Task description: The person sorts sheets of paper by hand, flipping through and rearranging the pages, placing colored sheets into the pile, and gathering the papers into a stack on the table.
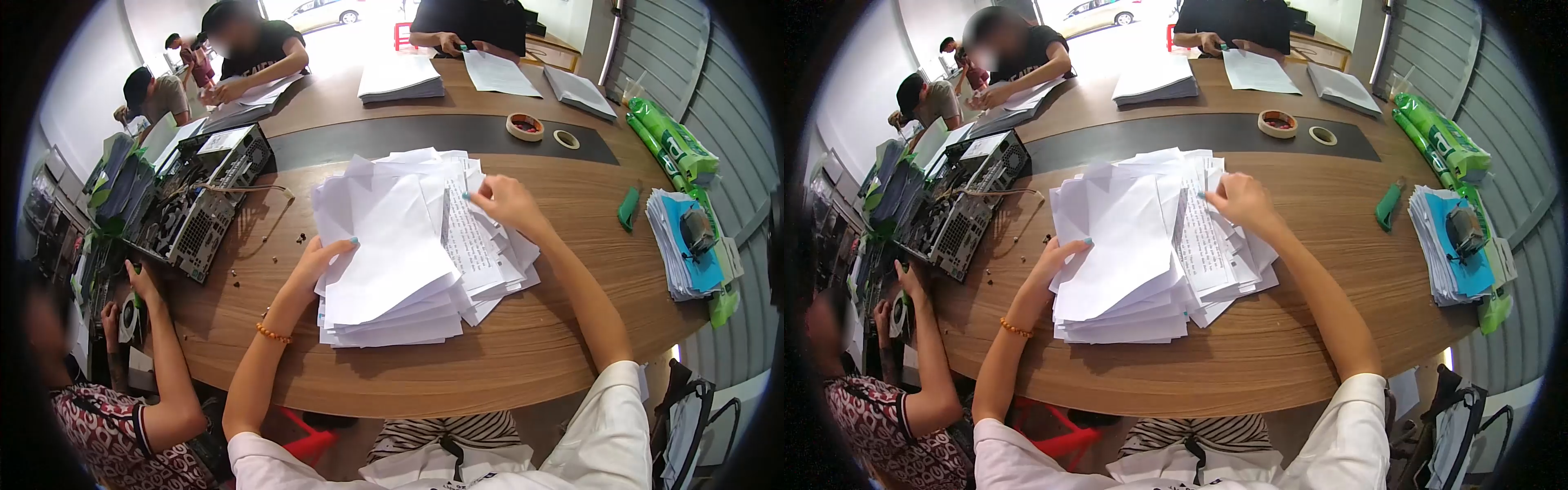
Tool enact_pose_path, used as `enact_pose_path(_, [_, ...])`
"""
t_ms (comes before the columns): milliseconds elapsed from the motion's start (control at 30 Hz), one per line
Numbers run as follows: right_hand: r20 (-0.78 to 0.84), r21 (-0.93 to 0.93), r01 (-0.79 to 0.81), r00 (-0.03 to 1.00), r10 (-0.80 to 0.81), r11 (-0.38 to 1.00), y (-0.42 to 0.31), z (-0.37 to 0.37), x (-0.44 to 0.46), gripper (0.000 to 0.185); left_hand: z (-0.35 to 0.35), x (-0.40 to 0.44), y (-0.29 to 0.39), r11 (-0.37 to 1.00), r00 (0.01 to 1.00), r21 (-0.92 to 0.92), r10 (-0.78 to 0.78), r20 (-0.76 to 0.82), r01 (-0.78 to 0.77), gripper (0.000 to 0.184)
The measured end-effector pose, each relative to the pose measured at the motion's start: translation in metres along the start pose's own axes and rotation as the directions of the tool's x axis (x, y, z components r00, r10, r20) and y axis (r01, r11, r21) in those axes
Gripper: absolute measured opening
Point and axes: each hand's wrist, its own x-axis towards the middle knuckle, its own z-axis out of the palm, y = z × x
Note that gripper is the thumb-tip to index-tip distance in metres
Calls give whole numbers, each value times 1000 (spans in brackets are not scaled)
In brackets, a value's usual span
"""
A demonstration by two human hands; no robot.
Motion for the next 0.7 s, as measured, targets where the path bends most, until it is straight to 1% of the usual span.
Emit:
enact_pose_path(33, [13, 90, -15, 1000, 14, 996, 4, 5, 1, 34, 0, 0, 0, 1000, 1000, 18, -9, -10, 9, 34])
enact_pose_path(67, [11, 93, -19, 1000, 18, 995, 9, 9, 1, 34, 0, 0, 1, 999, 1000, 39, -20, -21, 21, 33])
enact_pose_path(133, [119, 69, -34, 993, 26, 997, 2, 10, 0, 38, 1, -1, 1, 999, 999, 36, -26, -33, 27, 33])
enact_pose_path(200, [89, 90, -42, 995, 34, 995, 1, 13, -1, 38, 1, 0, -1, 999, 998, 30, -31, -46, 33, 33])
enact_pose_path(267, [72, 283, -30, 997, 9, 959, 4, 16, 2, 30, -3, 3, -4, 1000, 1000, 22, -11, -13, 11, 32])
enact_pose_path(300, [72, 283, -31, 997, 11, 959, 5, 16, 3, 30, -3, 3, -4, 1000, 1000, 23, -11, -12, 12, 32])
enact_pose_path(367, [114, 382, -29, 993, -16, 924, 8, 14, 4, 28, -1, 1, -3, 1000, 1000, 11, -6, -18, 6, 32])
enact_pose_path(500, [134, 454, -58, 991, -4, 889, 10, 7, 4, 24, -2, 1, -3, 1000, 1000, 15, 6, -8, -6, 31])
enact_pose_path(567, [-76, 242, 15, 997, 4, 970, 8, -2, 2, 20, -1, 0, -4, 1000, 1000, -2, 26, -7, -26, 31])
enact_pose_path(600, [-71, 237, 28, 997, -11, 971, 11, -4, 4, 20, -1, -1, -3, 999, 999, -12, 30, -20, -31, 31])
enact_pose_path(633, [-241, 185, 69, 970, -23, 980, 16, -6, 5, 17, 0, -1, -2, 1000, 1000, -6, 17, -17, -17, 32])
enact_pose_path(667, [-403, 129, 102, 914, -42, 986, 18, -7, 7, 16, 0, -1, -1, 1000, 1000, -1, 4, -16, -4, 32])
enact_pose_path(700, [-396, 125, 118, 916, -59, 985, 12, -15, 5, 16, -2, 0, -2, 1000, 999, -11, 8, -31, -8, 32])
